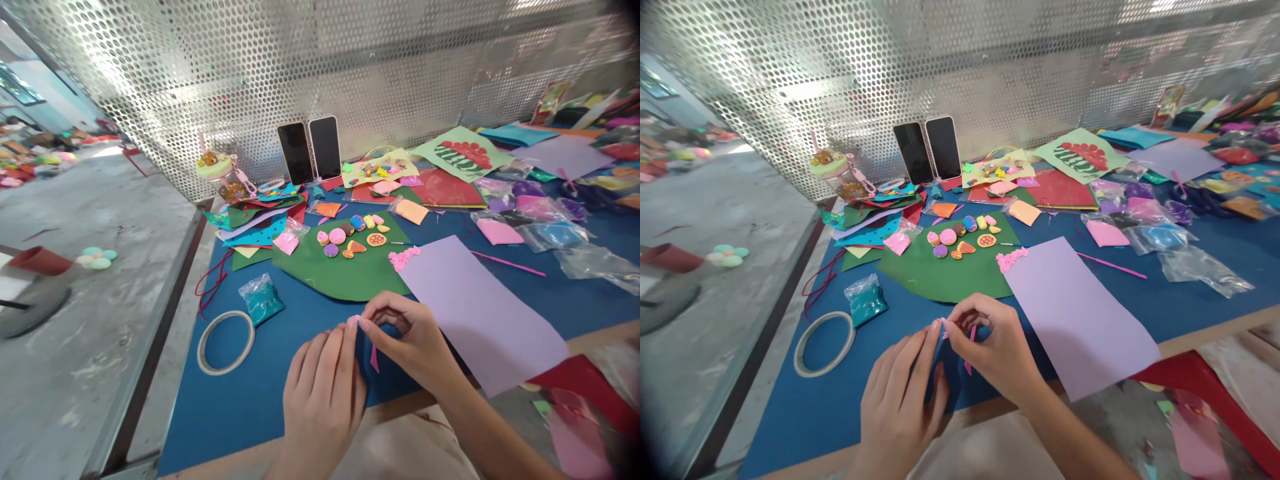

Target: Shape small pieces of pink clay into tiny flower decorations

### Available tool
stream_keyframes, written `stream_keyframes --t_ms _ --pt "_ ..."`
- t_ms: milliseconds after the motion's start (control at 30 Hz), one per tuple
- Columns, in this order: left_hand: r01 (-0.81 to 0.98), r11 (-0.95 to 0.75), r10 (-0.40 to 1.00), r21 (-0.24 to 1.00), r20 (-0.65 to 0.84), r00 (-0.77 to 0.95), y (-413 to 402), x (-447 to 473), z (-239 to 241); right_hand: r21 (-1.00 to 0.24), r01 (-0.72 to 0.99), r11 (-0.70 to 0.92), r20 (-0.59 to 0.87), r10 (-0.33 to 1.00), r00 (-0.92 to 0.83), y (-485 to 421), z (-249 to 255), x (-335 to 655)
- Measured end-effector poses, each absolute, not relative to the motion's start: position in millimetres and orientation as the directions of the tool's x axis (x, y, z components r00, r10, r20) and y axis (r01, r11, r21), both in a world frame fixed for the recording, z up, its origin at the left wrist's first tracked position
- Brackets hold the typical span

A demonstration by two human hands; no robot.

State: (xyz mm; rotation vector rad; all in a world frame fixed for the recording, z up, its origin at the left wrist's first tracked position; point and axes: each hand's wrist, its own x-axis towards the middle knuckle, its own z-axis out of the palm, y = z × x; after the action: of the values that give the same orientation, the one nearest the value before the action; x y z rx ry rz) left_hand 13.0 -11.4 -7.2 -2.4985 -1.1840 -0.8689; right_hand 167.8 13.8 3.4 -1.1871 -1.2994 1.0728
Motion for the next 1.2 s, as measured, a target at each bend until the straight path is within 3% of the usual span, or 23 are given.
stream_keyframes --t_ms 533,1033,1100,1200 --pt "0.751 -0.653 0.629 0.095 0.62 0.468 -9.9 13.9 -8.1 -0.984 0.019 0.177 0.175 0.982 -0.073 15.6 -5.6 170.5" --pt "0.735 -0.644 0.674 0.212 0.611 0.415 -12.2 10.9 -7.1 -0.991 -0.123 0.059 0.069 0.995 -0.077 15.5 -3.6 169.5" --pt "0.733 -0.623 0.704 0.275 0.606 0.371 -12.1 9.9 -7.6 -0.987 -0.158 0.034 0.048 0.995 -0.085 15.2 -4.9 170.5" --pt "0.677 -0.51 0.836 0.53 0.492 0.244 -8.7 10.6 -5.3 -0.979 -0.205 0.009 0.032 0.993 -0.111 15.3 -5.9 172.4"
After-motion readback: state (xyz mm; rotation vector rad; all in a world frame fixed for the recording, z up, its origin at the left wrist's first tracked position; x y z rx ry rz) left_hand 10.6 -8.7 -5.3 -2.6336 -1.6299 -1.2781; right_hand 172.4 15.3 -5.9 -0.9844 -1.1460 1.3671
